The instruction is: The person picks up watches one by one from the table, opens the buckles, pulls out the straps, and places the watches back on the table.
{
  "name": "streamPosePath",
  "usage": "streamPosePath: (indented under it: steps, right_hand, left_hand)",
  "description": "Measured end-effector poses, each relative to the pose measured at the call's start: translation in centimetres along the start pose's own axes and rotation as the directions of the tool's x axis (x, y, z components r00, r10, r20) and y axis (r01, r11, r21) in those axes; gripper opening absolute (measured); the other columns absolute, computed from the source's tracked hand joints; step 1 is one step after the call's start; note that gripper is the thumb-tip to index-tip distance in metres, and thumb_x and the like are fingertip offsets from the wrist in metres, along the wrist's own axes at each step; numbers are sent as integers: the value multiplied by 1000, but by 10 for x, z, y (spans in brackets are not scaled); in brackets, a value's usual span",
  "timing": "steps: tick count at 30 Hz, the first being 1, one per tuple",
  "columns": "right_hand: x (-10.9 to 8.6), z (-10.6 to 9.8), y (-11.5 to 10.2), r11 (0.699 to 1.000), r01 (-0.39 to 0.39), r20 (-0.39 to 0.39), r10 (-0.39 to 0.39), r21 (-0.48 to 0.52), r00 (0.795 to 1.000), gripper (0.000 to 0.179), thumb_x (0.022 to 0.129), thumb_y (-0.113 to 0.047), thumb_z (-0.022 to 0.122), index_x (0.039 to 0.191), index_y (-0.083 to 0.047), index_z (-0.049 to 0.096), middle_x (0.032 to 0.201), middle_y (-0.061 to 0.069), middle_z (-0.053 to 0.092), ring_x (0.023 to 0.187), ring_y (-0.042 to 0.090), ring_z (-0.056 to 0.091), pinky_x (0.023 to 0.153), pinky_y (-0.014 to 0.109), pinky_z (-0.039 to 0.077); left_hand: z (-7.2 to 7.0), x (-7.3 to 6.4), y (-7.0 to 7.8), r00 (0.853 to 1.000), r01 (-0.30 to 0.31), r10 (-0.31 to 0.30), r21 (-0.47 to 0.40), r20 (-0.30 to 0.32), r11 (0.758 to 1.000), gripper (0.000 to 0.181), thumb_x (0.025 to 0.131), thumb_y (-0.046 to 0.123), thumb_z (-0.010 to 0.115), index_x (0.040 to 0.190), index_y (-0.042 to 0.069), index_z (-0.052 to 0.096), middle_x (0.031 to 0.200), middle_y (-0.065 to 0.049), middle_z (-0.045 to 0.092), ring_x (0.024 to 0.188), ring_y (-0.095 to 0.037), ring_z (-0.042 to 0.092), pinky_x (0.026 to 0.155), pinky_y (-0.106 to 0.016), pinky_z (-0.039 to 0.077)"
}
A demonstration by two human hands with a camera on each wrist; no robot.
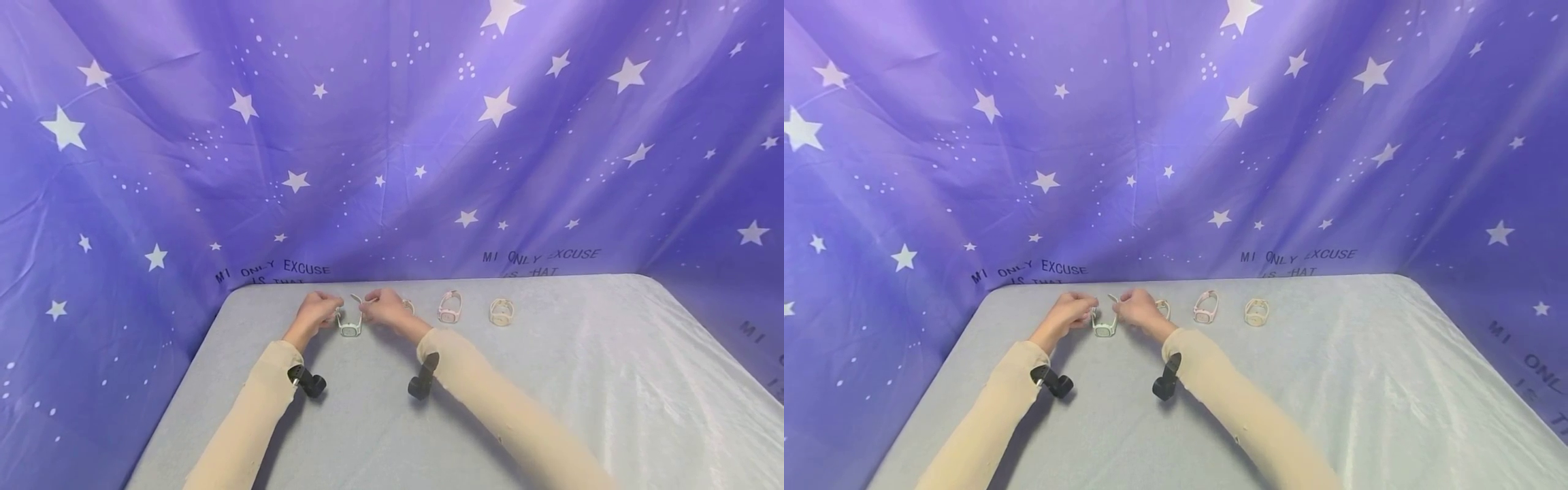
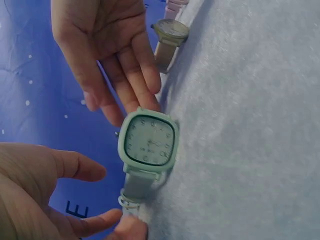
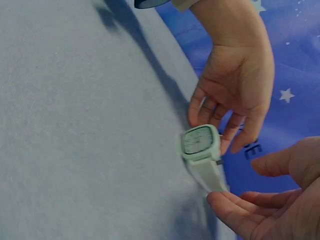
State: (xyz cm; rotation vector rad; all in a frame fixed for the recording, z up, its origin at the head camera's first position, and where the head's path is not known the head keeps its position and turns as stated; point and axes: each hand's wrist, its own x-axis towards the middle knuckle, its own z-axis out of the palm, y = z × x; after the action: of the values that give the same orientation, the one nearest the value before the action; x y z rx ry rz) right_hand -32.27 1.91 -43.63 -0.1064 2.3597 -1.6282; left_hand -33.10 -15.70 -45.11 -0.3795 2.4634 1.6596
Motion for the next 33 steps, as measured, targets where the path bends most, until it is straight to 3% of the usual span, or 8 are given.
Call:
streamPosePath:
  steps: [2, 6, 9, 13, 17, 22, 28, 33]
  right_hand:
    - [-3, -7, -3, 1000, 18, 22, -18, -4, 1000, 40, 96, -8, 65, 132, 10, 58, 109, 27, 70, 100, 40, 71, 84, 41, 64]
    - [-10, -26, -8, 995, 102, 51, -102, -9, 993, 43, 99, -11, 63, 137, 7, 55, 120, 28, 69, 109, 42, 69, 95, 48, 60]
    - [-15, -44, -10, 983, 185, 47, -184, -11, 982, 44, 99, -12, 63, 139, 5, 55, 125, 27, 68, 113, 40, 68, 100, 49, 58]
    - [-21, -65, -8, 966, 259, 15, -259, 9, 966, 44, 99, -13, 65, 139, 0, 56, 129, 24, 68, 117, 37, 67, 102, 49, 56]
    - [-26, -80, -1, 949, 314, 0, -314, 10, 949, 47, 98, -12, 66, 142, 0, 54, 135, 23, 65, 124, 37, 64, 109, 48, 52]
    - [-28, -90, 14, 934, 357, 32, -357, -13, 934, 54, 98, -7, 63, 148, 3, 45, 145, 25, 56, 134, 41, 56, 115, 50, 46]
    - [-26, -96, 36, 931, 365, 109, -360, -27, 926, 67, 96, -7, 66, 154, 2, 35, 159, 26, 39, 142, 46, 44, 119, 55, 38]
    - [-25, -98, 48, 920, 377, 150, -360, -109, 921, 77, 92, -12, 72, 156, 1, 31, 163, 24, 33, 144, 47, 41, 120, 58, 35]
  left_hand:
    - [1, -1, 2, 1000, -4, 4, 42, -16, 999, 47, 89, 16, 64, 129, -7, 57, 103, -10, 61, 79, -15, 52, 68, -27, 52]
    - [4, -8, 13, 997, -15, 25, 152, -68, 988, 60, 89, 24, 67, 142, -1, 49, 142, -26, 48, 117, -36, 51, 97, -47, 53]
    - [10, -16, 24, 991, -69, 89, 187, -103, 980, 62, 89, 25, 68, 144, 2, 49, 146, -29, 43, 135, -45, 40, 113, -55, 42]
    - [21, -26, 36, 970, -211, 226, 149, -93, 966, 62, 88, 21, 68, 144, 4, 49, 141, -26, 49, 133, -43, 47, 114, -55, 42]
    - [34, -31, 43, 926, -374, 376, 87, -18, 923, 63, 88, 16, 71, 145, 3, 48, 139, -26, 53, 131, -42, 52, 113, -54, 45]
    - [48, -28, 45, 842, -532, 523, 38, 132, 846, 68, 86, 8, 73, 148, 1, 44, 139, -28, 55, 131, -43, 53, 113, -55, 45]
    - [63, -21, 34, 783, -576, 534, 49, 319, 816, 79, 86, 8, 76, 154, 2, 36, 150, -28, 47, 138, -45, 48, 117, -57, 42]
    - [70, -17, 24, 758, -609, 538, 105, 368, 786, 87, 82, 11, 80, 155, 2, 35, 150, -28, 47, 138, -45, 49, 117, -58, 41]
